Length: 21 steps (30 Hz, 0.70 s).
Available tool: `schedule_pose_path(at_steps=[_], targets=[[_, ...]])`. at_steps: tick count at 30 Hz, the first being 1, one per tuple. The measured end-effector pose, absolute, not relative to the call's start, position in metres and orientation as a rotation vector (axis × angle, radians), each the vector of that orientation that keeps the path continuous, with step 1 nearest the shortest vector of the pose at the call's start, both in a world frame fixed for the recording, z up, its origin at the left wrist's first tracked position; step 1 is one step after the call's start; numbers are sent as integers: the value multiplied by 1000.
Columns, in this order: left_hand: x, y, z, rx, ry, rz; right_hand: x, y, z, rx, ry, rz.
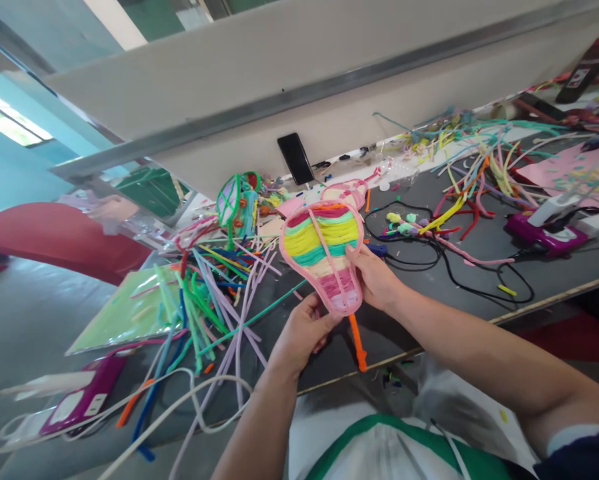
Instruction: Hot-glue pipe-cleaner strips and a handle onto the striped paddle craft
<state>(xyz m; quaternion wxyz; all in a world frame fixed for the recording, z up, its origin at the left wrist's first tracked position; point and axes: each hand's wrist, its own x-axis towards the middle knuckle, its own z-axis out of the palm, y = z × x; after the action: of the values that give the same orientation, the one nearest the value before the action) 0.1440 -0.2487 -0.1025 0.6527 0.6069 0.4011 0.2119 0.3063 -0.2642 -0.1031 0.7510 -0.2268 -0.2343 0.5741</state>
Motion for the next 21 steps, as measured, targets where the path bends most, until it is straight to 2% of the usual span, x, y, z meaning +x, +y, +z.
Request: schedule_pose_path(at_steps=[6, 21], targets=[[143, -240, -96, 1036, 714, 596, 307, -270, -97, -458, -598, 1330], [126, -232, -97, 865, 599, 433, 311, -278, -95, -446, -818, 1375]])
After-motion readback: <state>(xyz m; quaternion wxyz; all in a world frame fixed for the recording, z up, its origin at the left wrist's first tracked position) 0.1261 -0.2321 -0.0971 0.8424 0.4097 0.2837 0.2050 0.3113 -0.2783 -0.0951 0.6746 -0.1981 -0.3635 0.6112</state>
